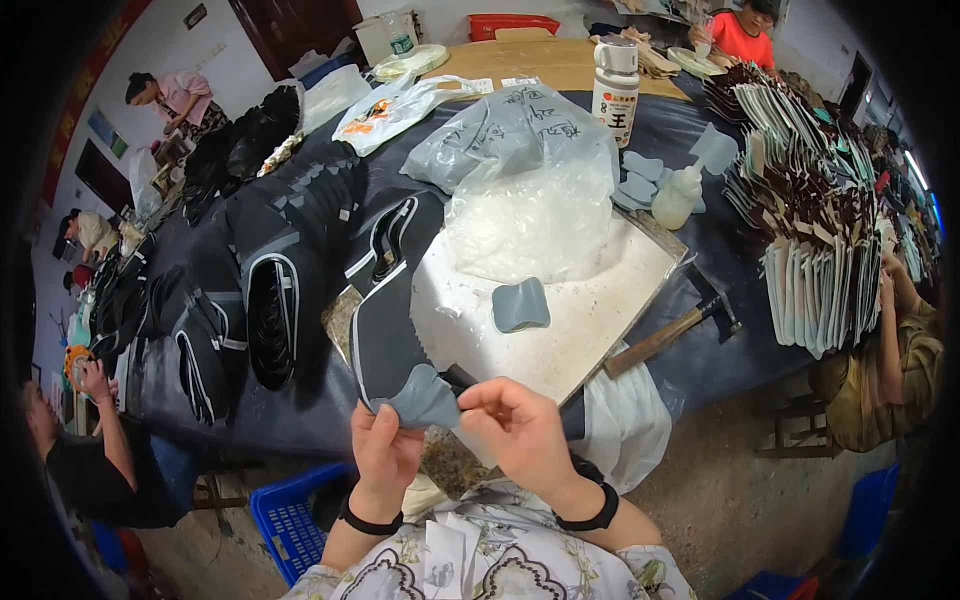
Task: Attaching a grey reinforcement or decorative component to the heel area of a black boot upper using glue.
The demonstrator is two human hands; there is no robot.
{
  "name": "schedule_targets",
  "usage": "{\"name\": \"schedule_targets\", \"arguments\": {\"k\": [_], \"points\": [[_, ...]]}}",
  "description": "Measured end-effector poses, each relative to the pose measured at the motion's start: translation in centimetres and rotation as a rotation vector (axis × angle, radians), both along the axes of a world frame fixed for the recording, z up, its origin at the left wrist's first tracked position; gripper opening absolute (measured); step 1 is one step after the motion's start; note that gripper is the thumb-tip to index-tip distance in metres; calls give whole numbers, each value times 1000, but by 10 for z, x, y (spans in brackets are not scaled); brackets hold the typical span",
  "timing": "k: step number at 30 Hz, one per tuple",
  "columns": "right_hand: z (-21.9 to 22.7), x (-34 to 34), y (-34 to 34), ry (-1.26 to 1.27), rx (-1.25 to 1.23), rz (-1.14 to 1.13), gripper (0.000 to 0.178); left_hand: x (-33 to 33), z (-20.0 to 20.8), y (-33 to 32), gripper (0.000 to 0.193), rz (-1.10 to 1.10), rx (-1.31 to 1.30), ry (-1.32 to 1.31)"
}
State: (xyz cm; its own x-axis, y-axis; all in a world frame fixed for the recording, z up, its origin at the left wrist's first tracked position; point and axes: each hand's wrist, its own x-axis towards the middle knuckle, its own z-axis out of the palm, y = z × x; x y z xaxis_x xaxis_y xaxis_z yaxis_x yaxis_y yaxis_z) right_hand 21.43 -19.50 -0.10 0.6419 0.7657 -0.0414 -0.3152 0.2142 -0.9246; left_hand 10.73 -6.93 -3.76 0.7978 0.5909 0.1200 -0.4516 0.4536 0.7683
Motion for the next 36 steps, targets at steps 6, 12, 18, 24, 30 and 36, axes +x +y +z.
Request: {"name": "schedule_targets", "arguments": {"k": [6, 12, 18, 24, 30, 36], "points": [[-2, 5, -1, 83, -114, 87, 14, -2, 3, 0, 39, 20, 31, -40], [1, 2, 1, 259, 14, 92, 14, 0, -1, 0, 39, 16, 74, -72], [-10, -5, 3, 4, 18, -67, 11, 0, 5, -3, 40, 12, -10, -43], [5, 9, 11, -808, 88, -248, 10, -4, 29, -5, 30, -88, -274, -84], [-17, 7, -2, -303, 322, -88, 21, -1, 14, -13, 30, -205, -290, -52], [-8, 11, -3, 102, 230, 53, 24, -1, 33, -4, 25, -213, -103, -62]]}}
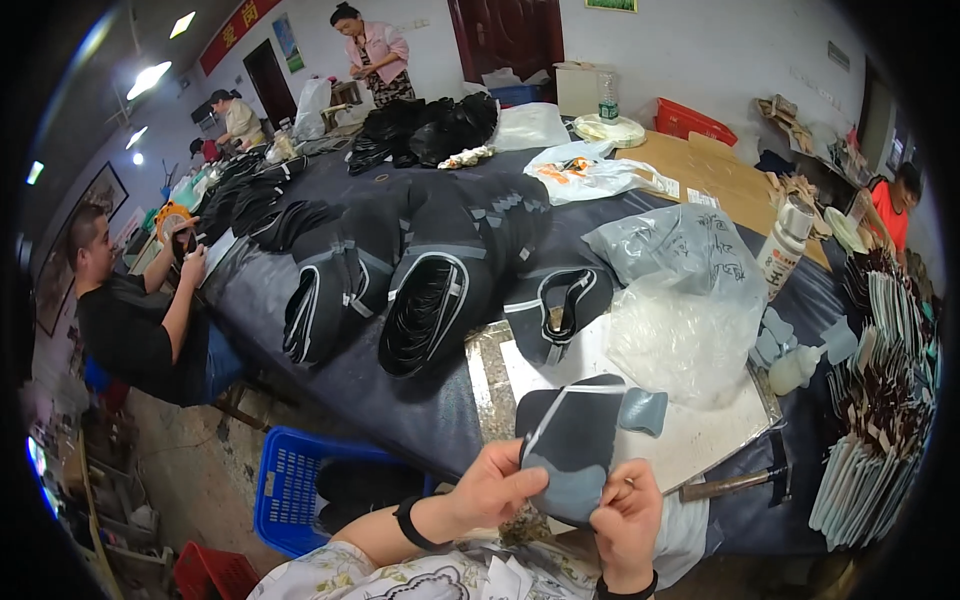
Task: Attaching a grey reinforcement or decorative component to the heel area of a black boot upper using glue.
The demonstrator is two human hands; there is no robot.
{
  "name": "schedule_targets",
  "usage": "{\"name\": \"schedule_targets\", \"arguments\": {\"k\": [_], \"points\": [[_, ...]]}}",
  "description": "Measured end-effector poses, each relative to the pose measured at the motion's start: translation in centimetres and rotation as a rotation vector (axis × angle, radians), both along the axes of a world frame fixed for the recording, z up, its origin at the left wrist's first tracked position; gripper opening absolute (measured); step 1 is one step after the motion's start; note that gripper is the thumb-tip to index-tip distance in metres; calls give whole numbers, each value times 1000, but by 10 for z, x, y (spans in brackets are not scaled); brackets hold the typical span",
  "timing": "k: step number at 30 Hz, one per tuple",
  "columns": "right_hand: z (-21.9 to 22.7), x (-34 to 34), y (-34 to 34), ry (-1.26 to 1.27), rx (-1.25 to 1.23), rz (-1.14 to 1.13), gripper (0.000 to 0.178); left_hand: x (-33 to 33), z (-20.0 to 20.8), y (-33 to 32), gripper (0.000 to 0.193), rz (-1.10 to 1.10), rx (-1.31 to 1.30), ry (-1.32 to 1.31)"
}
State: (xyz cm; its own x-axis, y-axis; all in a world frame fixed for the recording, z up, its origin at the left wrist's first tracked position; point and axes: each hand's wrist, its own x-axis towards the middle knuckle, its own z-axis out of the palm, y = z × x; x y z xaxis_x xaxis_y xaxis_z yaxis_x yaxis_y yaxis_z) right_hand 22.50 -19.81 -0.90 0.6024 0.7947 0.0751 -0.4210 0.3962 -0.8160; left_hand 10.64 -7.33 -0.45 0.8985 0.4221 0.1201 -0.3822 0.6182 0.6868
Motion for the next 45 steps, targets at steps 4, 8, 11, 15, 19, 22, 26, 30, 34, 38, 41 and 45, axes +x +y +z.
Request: {"name": "schedule_targets", "arguments": {"k": [4, 8, 11, 15, 19, 22, 26, 30, 34, 38, 41, 45], "points": [[5, -7, 12, 82, -6, 95, 28, -1, 21, 16, 25, -49, 238, 107], [20, -18, 17, -38, -9, 154, 33, -8, 43, 14, 23, 25, 426, 225], [28, -27, 20, 40, 69, 171, 31, -10, 53, 8, 16, 145, 614, 191], [24, -33, 23, 79, -16, 192, 35, -10, 41, -4, 13, 306, 504, 185], [-24, -17, 37, 117, 34, 200, 42, 11, 17, 11, 31, 537, 337, 348], [6, -23, 47, -229, -63, 155, 19, 18, 15, 21, 30, 430, 189, 317], [10, -15, 43, -106, -38, 208, 20, 0, 22, 36, 24, 169, 393, 262], [7, -23, 34, 11, 51, 286, 21, -18, 15, 39, 32, 25, 570, 200], [6, -25, 32, 73, 36, 254, 21, -18, 18, 35, 31, -61, 381, 130], [21, -29, 35, 44, -5, 159, 17, -13, 15, 22, 21, 168, 295, 158], [22, -24, 38, 138, -43, 234, 18, -22, 11, 22, 18, 175, 807, 221], [19, -22, 45, 533, -94, 197, 19, -18, 4, 17, 21, 233, 670, 153]]}}
